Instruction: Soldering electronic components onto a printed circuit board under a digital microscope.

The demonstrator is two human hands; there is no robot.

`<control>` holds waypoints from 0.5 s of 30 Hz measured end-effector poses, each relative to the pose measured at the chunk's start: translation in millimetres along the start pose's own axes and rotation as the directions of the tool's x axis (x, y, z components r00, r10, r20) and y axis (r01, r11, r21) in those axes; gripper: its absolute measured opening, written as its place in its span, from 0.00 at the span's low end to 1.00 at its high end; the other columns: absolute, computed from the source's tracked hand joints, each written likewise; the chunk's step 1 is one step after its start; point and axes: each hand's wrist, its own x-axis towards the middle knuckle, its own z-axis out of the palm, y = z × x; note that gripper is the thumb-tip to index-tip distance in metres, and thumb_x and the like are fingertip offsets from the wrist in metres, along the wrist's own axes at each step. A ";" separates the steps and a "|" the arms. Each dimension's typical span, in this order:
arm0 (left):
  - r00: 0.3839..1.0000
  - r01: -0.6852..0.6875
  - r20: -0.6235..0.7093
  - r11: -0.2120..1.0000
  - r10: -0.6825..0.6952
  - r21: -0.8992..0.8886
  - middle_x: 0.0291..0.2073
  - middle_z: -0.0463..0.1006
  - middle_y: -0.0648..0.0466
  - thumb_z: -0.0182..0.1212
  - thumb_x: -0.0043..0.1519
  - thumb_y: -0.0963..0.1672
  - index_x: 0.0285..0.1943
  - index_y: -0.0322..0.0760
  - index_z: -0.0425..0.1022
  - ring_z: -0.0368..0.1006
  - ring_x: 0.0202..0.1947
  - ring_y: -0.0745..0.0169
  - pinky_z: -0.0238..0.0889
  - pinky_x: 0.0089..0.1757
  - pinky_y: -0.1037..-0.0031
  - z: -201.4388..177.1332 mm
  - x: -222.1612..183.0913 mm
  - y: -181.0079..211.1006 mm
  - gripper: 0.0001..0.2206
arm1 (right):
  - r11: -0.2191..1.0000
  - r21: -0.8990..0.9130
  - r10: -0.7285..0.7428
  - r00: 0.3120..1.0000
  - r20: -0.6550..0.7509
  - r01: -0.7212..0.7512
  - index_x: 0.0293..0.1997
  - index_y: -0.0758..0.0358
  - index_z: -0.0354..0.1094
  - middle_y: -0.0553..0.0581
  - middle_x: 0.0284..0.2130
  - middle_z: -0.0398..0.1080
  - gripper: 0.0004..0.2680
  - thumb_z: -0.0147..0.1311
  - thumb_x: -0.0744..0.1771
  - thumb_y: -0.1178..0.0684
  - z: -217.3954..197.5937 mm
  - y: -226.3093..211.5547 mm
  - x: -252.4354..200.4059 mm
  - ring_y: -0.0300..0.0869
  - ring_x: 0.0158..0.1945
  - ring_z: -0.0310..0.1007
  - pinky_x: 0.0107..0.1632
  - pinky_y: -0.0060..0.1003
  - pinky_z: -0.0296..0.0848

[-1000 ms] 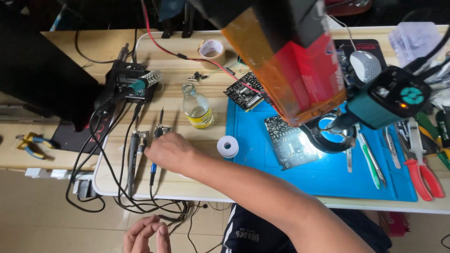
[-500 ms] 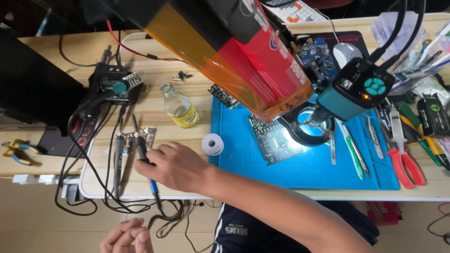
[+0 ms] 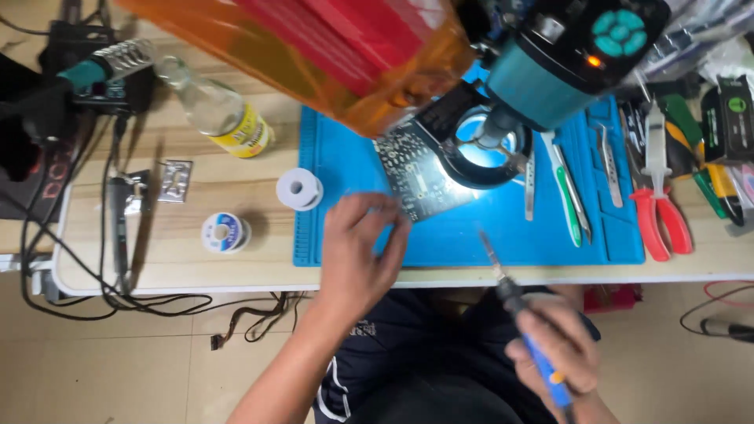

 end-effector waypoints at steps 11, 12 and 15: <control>0.986 0.082 0.118 0.964 -0.115 0.253 0.49 0.75 0.52 0.62 0.67 0.40 0.45 0.36 0.82 0.69 0.58 0.46 0.52 0.65 0.51 107.6 37.1 -38.5 0.04 | 0.870 0.095 0.488 0.872 -0.037 -0.483 0.59 0.75 0.69 0.72 0.45 0.79 0.14 0.54 0.74 0.49 -2.7 40.0 61.9 0.56 0.45 0.87 0.49 0.40 0.83; 0.983 0.105 0.120 0.962 -0.139 0.253 0.52 0.76 0.52 0.63 0.66 0.40 0.48 0.36 0.83 0.69 0.60 0.45 0.51 0.67 0.51 107.4 37.3 -39.4 0.06 | 0.875 0.099 0.477 0.879 -0.009 -0.474 0.61 0.76 0.68 0.71 0.47 0.79 0.15 0.54 0.74 0.49 0.2 41.4 70.0 0.55 0.47 0.87 0.49 0.38 0.84; 0.975 0.134 0.142 0.961 -0.172 0.243 0.53 0.76 0.52 0.62 0.66 0.40 0.52 0.36 0.83 0.68 0.61 0.45 0.50 0.67 0.51 107.2 40.8 -38.1 0.09 | 0.880 0.119 0.456 0.888 0.058 -0.459 0.57 0.76 0.70 0.73 0.44 0.80 0.15 0.53 0.74 0.48 7.1 50.9 87.2 0.58 0.46 0.89 0.44 0.37 0.83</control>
